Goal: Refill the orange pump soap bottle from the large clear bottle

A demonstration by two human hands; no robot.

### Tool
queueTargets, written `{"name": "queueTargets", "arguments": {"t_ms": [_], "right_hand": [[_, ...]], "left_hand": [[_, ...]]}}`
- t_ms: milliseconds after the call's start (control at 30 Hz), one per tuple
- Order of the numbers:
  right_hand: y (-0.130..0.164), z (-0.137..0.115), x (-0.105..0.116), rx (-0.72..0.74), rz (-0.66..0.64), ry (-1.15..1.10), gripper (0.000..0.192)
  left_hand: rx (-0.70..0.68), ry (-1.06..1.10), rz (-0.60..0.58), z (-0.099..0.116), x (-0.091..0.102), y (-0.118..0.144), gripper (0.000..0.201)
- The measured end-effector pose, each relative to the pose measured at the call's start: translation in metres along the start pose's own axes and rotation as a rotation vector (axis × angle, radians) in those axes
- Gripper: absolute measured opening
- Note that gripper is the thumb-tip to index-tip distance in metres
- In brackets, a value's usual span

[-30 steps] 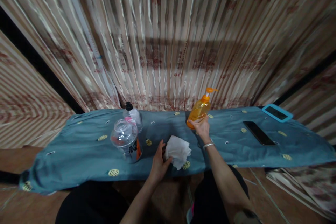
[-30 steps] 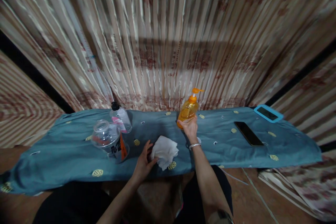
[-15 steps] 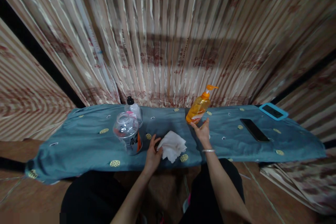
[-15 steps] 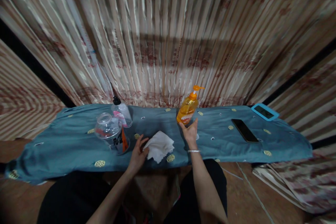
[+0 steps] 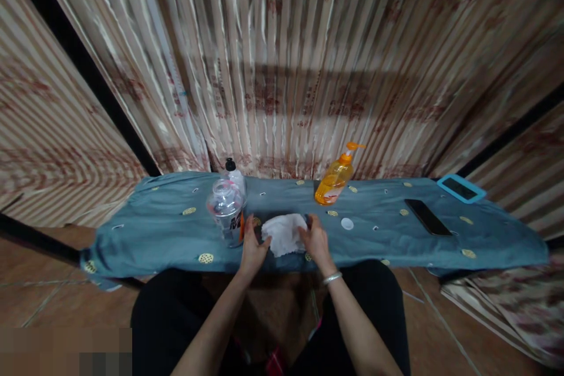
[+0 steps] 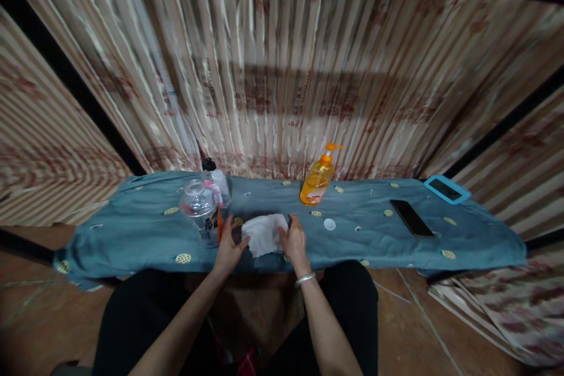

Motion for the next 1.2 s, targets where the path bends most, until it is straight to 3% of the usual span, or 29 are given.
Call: {"name": "queueTargets", "arguments": {"t_ms": [67, 133, 200, 267, 500, 767, 867, 1033, 1200], "right_hand": [[0.005, -0.006, 0.004, 0.06, 0.035, 0.029, 0.043], [0.013, -0.019, 0.001, 0.146, 0.023, 0.058, 0.045], [0.023, -0.032, -0.007, 0.221, -0.021, 0.095, 0.042], [0.032, -0.042, -0.015, 0.253, -0.057, 0.142, 0.038], [0.038, -0.045, -0.022, 0.239, -0.096, 0.217, 0.039], [0.032, -0.049, -0.016, 0.179, -0.105, 0.113, 0.04], [0.004, -0.072, -0.005, 0.161, -0.076, 0.01, 0.049], [-0.081, -0.144, 0.008, 0.232, -0.104, -0.236, 0.052], [-0.147, -0.202, -0.006, 0.272, -0.193, -0.361, 0.051]], "left_hand": [[-0.182, -0.156, -0.07, 0.013, -0.006, 0.008, 0.067], [-0.295, -0.275, -0.241, 0.019, -0.019, 0.018, 0.052], [-0.315, -0.401, -0.398, 0.019, -0.03, 0.026, 0.046], [-0.298, -0.521, -0.46, 0.015, -0.033, 0.03, 0.043], [-0.324, -0.633, -0.515, 0.016, -0.026, 0.034, 0.046], [-0.308, -0.63, -0.556, 0.017, -0.023, 0.042, 0.052], [-0.29, -0.651, -0.565, 0.019, -0.022, 0.042, 0.057], [-0.248, -0.666, -0.624, 0.022, -0.022, 0.041, 0.057], [-0.252, -0.667, -0.621, 0.02, -0.02, 0.042, 0.058]]}}
Point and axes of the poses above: each hand's wrist, its own y-axis away from the middle knuckle, its own x-axis out of the back of the hand, z = x × y, the point moved 4 cm from there along -y, towards the middle knuckle, and after that the axes turned 9 degrees about y, right-handed, at the moved point
